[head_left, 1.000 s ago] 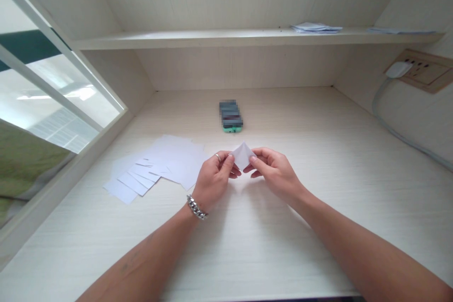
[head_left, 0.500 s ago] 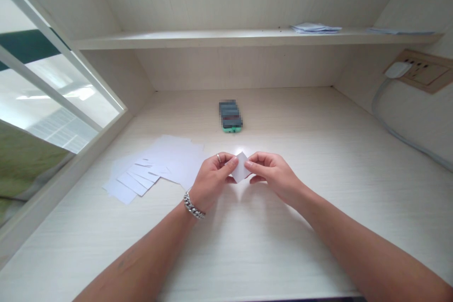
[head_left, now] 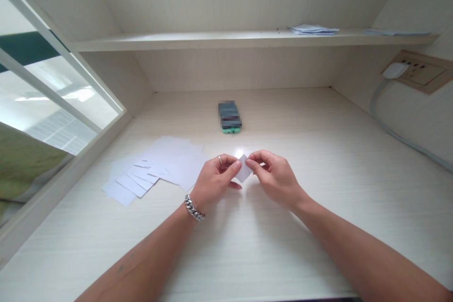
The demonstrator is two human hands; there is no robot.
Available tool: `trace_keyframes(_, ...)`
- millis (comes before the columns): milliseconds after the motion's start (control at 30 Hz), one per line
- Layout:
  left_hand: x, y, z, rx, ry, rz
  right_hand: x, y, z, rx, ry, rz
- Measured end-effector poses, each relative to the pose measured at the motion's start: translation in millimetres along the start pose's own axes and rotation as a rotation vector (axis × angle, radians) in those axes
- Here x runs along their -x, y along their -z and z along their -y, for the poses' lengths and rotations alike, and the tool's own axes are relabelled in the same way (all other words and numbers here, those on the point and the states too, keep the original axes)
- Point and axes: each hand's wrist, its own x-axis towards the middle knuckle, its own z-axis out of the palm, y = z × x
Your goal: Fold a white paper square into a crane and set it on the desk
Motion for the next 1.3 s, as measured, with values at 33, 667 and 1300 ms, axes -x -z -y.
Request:
trace_keyframes(33, 0.1, 0.1, -0.2, 0.014, 0.001, 0.009, 0.2, 0.3, 0.1, 0.025, 0.022, -0.006)
trace_keyframes(667, -0.4, 3.3, -1.4, -0.030, -0.109, -0.008, -1.8, 2.1, 3.1, -0.197, -0.034, 0.068)
trace_keyframes(1300, 2.3, 3.3, -2.0, -0.120, -0.186, -0.040, 0.1, 2.3, 5.3, -0.069, 0.079, 0.014)
